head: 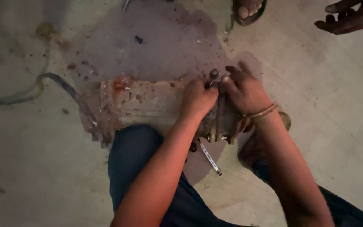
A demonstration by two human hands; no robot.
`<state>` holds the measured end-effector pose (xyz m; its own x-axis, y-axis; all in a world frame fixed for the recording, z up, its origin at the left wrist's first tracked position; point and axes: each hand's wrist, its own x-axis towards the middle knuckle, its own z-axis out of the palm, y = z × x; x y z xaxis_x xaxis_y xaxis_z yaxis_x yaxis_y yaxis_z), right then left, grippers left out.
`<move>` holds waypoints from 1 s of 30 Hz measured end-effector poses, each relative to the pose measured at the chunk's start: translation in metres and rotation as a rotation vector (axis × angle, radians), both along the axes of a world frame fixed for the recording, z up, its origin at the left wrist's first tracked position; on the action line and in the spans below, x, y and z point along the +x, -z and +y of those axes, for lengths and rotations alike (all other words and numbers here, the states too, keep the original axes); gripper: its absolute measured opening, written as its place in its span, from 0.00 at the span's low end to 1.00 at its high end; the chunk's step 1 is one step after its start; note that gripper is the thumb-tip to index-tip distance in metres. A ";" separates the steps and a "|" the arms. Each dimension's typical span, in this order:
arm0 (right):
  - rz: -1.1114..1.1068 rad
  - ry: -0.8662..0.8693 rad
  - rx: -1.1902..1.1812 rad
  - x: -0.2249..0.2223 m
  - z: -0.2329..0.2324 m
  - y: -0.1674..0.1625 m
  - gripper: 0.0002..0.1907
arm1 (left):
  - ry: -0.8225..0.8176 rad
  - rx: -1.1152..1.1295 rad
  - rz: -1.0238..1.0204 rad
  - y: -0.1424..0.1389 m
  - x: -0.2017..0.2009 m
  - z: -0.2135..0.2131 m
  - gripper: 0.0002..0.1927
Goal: The person kneels on the workshop floor and uses a spanner to loosen and remove bolts from a rusty cylindrical pump-motor assembly while another person holds the unit and strikes it with a hammer. The person continues unscrewing fasteners around the flange and repositioning the assembly as the disassembly proceeds.
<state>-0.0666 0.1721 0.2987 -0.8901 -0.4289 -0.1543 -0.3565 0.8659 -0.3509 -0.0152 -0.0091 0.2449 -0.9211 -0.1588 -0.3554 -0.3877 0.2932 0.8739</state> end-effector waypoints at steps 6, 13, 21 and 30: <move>-0.030 -0.019 -0.032 0.003 -0.005 -0.005 0.21 | 0.015 0.110 -0.027 0.014 -0.006 0.000 0.18; 0.090 0.212 -0.259 0.051 -0.018 -0.059 0.15 | 0.171 -0.072 0.108 0.007 0.012 -0.023 0.17; 0.064 -0.052 -0.428 0.135 -0.062 -0.061 0.21 | 0.347 -0.200 0.123 -0.026 0.013 -0.021 0.14; 0.271 -0.131 -0.319 0.144 -0.067 -0.027 0.29 | 0.492 0.026 -0.258 -0.013 0.001 -0.024 0.19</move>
